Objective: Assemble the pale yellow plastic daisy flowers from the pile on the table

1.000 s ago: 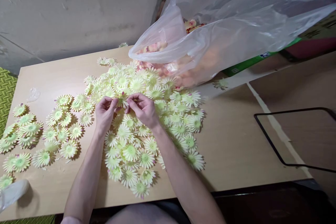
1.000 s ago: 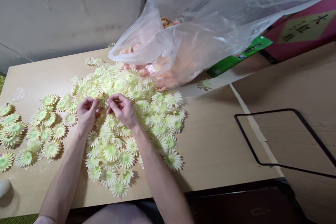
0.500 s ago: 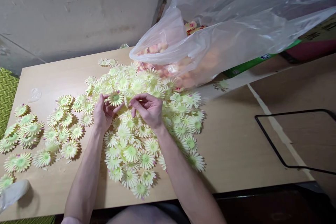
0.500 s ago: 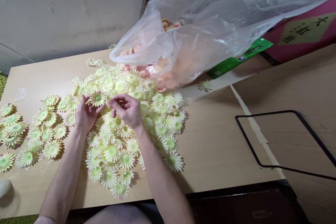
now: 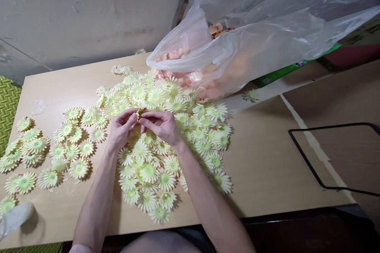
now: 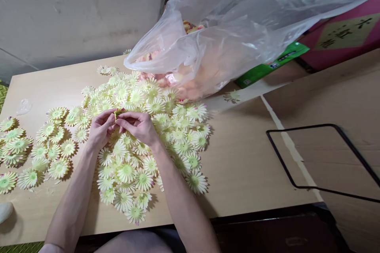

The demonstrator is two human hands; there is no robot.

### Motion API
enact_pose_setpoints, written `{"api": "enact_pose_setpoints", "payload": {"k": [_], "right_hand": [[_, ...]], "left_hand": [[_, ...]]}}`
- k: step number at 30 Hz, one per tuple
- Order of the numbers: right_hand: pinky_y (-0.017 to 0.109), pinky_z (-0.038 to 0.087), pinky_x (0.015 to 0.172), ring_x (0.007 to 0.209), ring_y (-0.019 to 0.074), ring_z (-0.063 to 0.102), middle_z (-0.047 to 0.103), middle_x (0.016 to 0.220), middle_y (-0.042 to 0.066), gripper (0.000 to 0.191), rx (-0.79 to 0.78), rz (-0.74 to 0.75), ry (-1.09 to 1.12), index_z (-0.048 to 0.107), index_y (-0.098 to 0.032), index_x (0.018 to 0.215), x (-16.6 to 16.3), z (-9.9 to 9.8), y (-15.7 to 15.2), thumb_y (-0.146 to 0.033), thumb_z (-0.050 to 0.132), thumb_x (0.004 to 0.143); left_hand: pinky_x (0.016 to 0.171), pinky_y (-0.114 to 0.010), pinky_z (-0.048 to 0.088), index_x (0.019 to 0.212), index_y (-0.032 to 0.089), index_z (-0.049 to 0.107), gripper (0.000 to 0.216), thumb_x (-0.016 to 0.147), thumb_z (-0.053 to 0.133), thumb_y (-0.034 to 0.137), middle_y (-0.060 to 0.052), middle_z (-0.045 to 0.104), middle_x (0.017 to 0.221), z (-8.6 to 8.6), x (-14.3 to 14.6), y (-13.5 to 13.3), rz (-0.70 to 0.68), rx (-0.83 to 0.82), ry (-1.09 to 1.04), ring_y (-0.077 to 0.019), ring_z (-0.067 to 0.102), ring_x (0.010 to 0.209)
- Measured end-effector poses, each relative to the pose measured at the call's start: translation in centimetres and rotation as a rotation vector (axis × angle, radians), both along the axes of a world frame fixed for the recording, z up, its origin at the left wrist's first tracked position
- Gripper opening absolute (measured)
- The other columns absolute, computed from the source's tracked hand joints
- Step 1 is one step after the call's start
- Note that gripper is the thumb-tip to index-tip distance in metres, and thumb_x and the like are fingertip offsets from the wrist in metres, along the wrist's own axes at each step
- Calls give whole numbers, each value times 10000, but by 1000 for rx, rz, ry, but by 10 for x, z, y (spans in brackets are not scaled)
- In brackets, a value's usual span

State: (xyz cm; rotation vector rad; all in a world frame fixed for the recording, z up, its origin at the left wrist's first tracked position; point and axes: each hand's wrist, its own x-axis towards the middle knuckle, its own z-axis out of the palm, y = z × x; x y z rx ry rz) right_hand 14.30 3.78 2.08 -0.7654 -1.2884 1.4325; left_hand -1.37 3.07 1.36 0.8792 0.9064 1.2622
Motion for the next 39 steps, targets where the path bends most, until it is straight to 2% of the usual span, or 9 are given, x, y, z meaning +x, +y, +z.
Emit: {"api": "enact_pose_setpoints", "payload": {"k": [13, 19, 39], "right_hand": [[306, 592, 567, 558, 152, 670, 726, 678, 1, 195, 8, 0, -32, 759, -235, 855, 0, -1, 0, -385, 791, 735], [312, 598, 575, 557, 150, 667, 736, 702, 8, 255, -1, -2, -50, 763, -236, 876, -1, -2, 1, -437, 790, 721], [300, 596, 581, 569, 148, 676, 736, 699, 5, 236, -11, 41, -14, 770, -238, 888, 1, -7, 4, -400, 800, 718]], "left_hand": [[562, -179, 499, 804, 189, 762, 194, 700, 815, 344, -37, 719, 794, -5, -1, 1, 21, 4, 4, -83, 620, 630], [528, -163, 465, 806, 183, 761, 200, 710, 810, 352, -7, 673, 683, -3, -1, 1, 5, 18, 12, -60, 577, 559], [539, -185, 475, 815, 172, 761, 203, 727, 796, 352, -25, 689, 700, -3, -1, 1, -14, 16, 19, -74, 589, 564]]}}
